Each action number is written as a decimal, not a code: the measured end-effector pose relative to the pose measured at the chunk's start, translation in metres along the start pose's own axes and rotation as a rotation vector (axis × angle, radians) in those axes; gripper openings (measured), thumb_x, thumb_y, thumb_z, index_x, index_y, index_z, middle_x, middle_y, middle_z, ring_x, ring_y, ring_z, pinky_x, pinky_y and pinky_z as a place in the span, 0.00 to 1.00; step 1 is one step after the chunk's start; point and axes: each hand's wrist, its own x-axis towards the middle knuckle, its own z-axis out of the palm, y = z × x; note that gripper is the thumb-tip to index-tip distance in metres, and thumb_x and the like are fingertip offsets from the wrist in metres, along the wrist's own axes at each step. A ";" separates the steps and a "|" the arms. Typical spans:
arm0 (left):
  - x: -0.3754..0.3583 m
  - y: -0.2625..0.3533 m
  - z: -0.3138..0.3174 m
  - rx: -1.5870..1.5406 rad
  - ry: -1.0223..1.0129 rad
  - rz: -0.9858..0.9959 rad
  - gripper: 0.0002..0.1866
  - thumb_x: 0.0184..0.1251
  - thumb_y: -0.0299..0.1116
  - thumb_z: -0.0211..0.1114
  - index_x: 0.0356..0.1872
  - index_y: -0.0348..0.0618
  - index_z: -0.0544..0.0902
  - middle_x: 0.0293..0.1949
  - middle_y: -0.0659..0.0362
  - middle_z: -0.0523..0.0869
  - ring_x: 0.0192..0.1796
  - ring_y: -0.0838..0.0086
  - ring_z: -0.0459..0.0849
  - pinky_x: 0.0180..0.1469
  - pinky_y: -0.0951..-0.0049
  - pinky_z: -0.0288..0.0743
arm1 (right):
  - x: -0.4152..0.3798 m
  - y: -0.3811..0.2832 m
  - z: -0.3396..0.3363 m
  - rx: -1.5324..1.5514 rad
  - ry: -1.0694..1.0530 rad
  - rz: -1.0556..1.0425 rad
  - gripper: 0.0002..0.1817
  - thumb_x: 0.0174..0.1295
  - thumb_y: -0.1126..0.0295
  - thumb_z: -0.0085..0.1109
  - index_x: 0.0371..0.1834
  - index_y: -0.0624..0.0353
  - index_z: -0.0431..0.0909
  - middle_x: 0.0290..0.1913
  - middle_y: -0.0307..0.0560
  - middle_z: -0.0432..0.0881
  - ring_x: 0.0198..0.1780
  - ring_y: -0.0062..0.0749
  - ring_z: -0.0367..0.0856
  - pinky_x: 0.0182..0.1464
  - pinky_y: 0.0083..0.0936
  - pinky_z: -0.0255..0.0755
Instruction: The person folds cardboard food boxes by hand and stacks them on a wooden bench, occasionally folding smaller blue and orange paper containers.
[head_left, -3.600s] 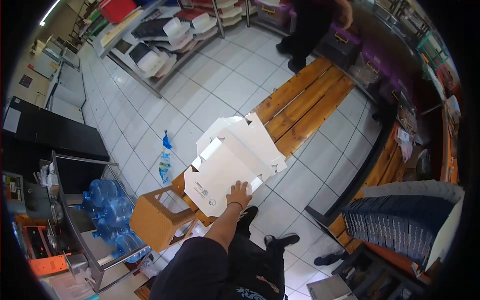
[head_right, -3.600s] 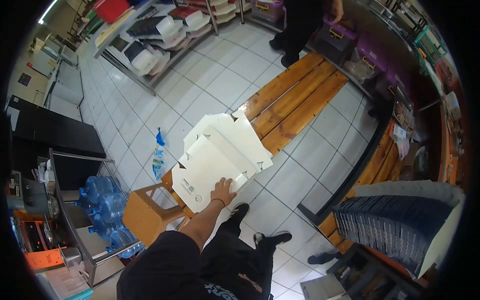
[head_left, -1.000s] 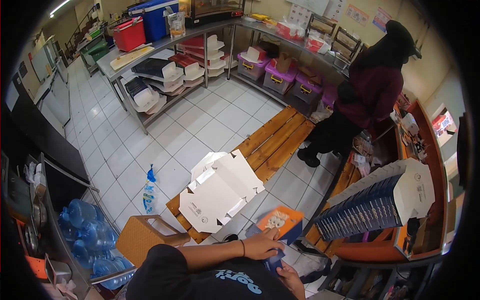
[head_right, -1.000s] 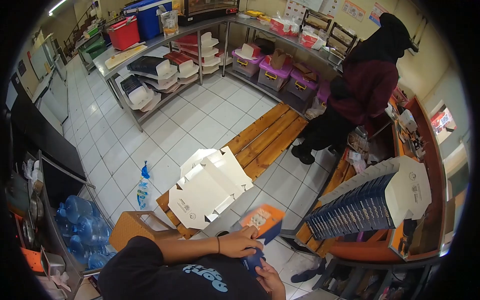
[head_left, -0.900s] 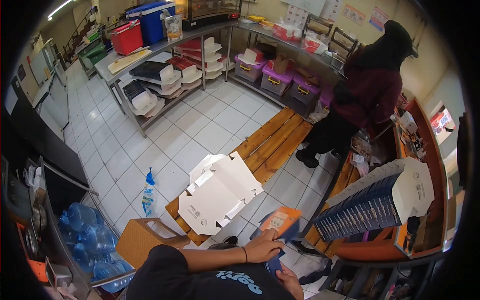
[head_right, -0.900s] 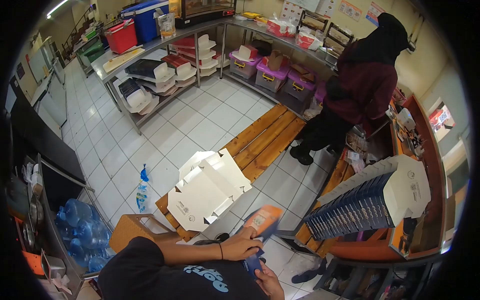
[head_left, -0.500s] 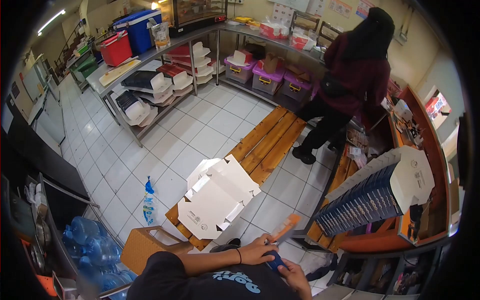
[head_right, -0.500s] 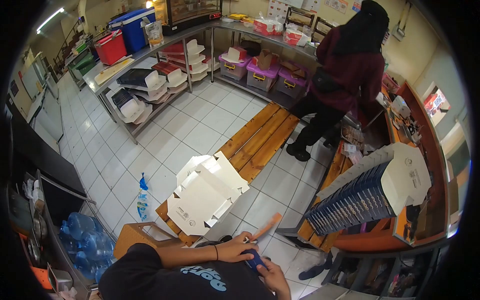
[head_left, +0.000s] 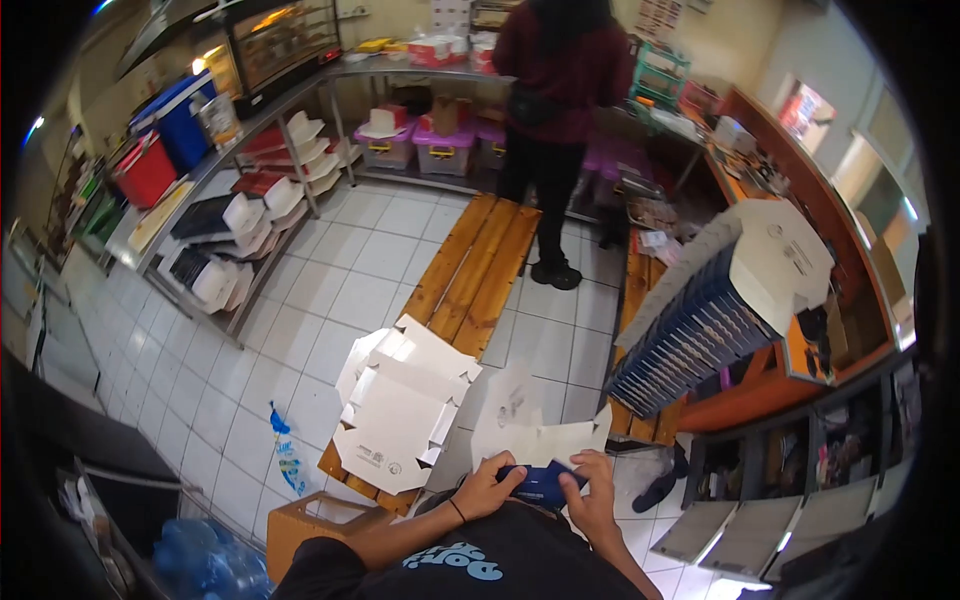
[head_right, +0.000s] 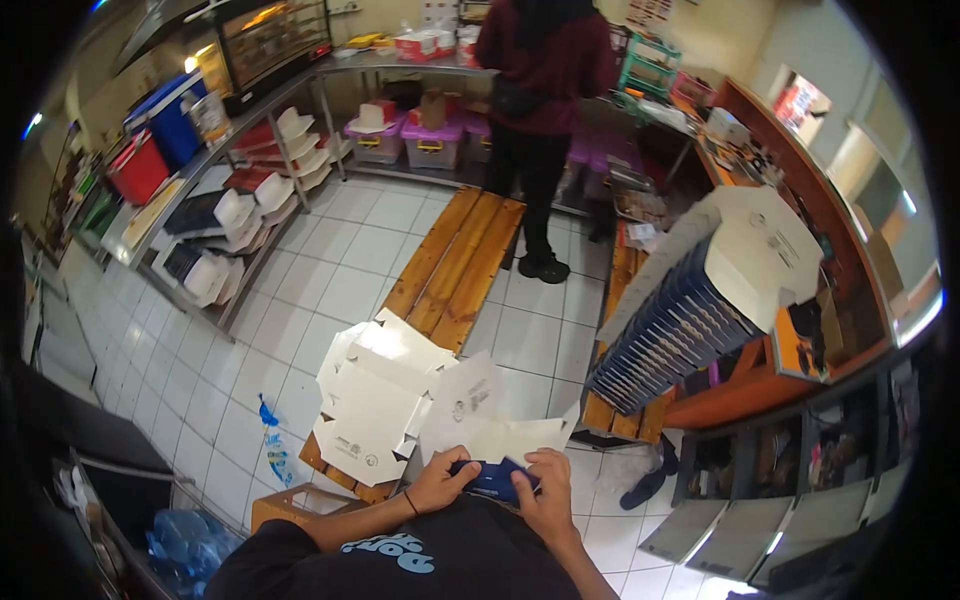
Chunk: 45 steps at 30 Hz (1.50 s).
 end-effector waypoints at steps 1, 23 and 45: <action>0.003 0.001 0.001 0.005 0.010 -0.024 0.12 0.65 0.38 0.57 0.28 0.39 0.73 0.19 0.57 0.73 0.25 0.76 0.71 0.28 0.75 0.65 | 0.000 0.002 0.004 0.030 0.107 0.046 0.10 0.51 0.75 0.61 0.33 0.63 0.69 0.45 0.53 0.74 0.52 0.50 0.68 0.55 0.38 0.62; 0.046 -0.018 -0.007 -0.228 0.277 -0.013 0.19 0.60 0.33 0.47 0.53 0.43 0.67 0.56 0.54 0.67 0.56 0.64 0.67 0.55 0.59 0.64 | -0.019 -0.024 -0.039 -0.203 -0.675 0.188 0.13 0.58 0.70 0.47 0.45 0.50 0.77 0.39 0.50 0.80 0.43 0.45 0.78 0.47 0.39 0.70; 0.018 0.030 0.006 0.402 -0.555 0.373 0.20 0.59 0.30 0.58 0.53 0.40 0.67 0.43 0.47 0.68 0.50 0.54 0.68 0.54 0.64 0.62 | -0.028 0.053 -0.018 0.740 -0.969 0.878 0.17 0.66 0.65 0.48 0.54 0.61 0.71 0.41 0.32 0.76 0.40 0.13 0.71 0.45 0.13 0.67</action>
